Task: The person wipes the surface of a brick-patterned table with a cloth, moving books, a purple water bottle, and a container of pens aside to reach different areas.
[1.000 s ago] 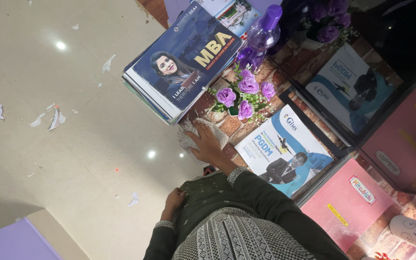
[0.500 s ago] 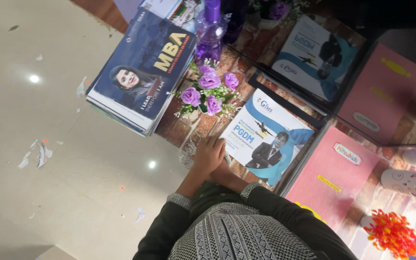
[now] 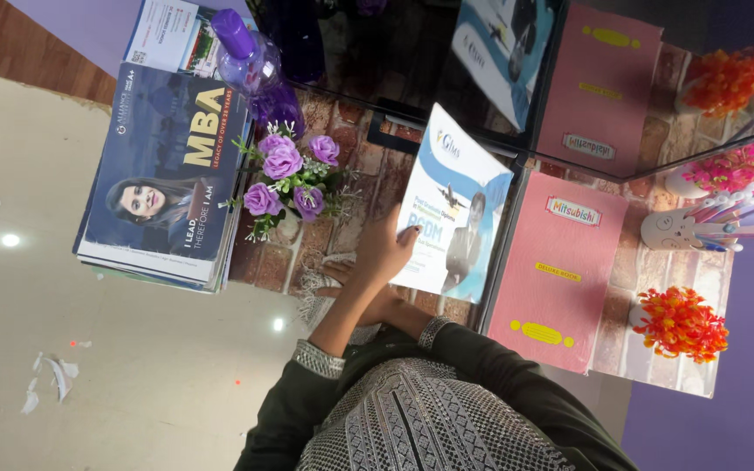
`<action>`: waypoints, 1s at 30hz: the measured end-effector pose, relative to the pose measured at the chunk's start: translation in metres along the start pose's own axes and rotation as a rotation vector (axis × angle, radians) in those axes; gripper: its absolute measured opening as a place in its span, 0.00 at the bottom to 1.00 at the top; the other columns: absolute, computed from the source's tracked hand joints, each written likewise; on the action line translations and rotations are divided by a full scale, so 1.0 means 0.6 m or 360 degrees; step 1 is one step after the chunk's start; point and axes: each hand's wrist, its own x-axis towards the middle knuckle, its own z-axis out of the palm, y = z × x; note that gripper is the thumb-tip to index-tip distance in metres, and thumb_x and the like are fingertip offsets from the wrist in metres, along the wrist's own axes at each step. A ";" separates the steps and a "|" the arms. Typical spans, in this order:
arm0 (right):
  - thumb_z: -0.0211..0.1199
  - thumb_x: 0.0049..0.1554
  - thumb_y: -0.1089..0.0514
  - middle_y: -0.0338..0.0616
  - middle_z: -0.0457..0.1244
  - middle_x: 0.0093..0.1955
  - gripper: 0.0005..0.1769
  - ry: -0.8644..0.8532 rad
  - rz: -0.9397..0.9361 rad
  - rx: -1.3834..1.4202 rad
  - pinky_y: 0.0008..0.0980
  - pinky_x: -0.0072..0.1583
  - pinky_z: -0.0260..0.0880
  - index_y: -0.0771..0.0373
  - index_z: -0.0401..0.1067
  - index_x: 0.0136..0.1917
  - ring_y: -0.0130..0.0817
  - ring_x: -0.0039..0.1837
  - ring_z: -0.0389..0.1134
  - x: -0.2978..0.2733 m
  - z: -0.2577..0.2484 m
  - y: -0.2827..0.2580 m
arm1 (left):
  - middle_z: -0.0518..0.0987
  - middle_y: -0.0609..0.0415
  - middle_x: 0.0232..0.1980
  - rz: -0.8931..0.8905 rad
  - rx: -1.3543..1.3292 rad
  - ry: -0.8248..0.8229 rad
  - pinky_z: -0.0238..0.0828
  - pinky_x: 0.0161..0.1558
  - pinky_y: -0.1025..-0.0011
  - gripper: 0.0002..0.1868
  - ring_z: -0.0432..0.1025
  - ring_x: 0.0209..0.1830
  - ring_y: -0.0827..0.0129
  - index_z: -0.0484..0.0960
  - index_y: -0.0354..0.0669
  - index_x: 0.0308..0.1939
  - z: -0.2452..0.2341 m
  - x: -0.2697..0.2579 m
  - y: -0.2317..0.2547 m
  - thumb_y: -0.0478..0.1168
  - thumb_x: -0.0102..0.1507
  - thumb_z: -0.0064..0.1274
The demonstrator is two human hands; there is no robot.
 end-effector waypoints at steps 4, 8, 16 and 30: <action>0.59 0.63 0.45 0.48 0.46 0.83 0.38 0.0668 0.0188 0.0967 0.48 0.79 0.56 0.53 0.50 0.80 0.41 0.82 0.49 -0.052 -0.047 0.068 | 0.84 0.42 0.38 0.0130 0.0033 0.0064 0.78 0.31 0.64 0.11 0.82 0.30 0.56 0.75 0.37 0.51 -0.070 -0.050 0.101 0.38 0.67 0.52; 0.58 0.62 0.48 0.49 0.51 0.80 0.34 0.1137 0.0839 -0.0618 0.46 0.75 0.59 0.56 0.54 0.78 0.42 0.78 0.54 -0.113 -0.149 0.161 | 0.85 0.41 0.38 0.0413 -0.0016 0.0390 0.77 0.29 0.64 0.08 0.83 0.33 0.56 0.76 0.35 0.49 -0.121 -0.079 0.126 0.35 0.67 0.53; 0.55 0.61 0.54 0.52 0.60 0.73 0.27 0.1478 0.0904 -0.1366 0.41 0.69 0.66 0.60 0.63 0.73 0.44 0.71 0.64 -0.166 -0.264 0.193 | 0.85 0.45 0.40 0.0166 -0.0323 0.0403 0.74 0.34 0.68 0.10 0.82 0.36 0.65 0.77 0.35 0.51 -0.136 -0.085 0.087 0.36 0.68 0.54; 0.54 0.60 0.34 0.54 0.51 0.82 0.35 0.0258 0.0170 -0.1230 0.57 0.79 0.48 0.47 0.61 0.76 0.52 0.83 0.50 -0.168 0.015 -0.043 | 0.84 0.49 0.51 -0.0815 -0.1489 -0.0281 0.74 0.50 0.68 0.18 0.78 0.49 0.67 0.81 0.36 0.57 0.069 0.018 -0.208 0.38 0.64 0.57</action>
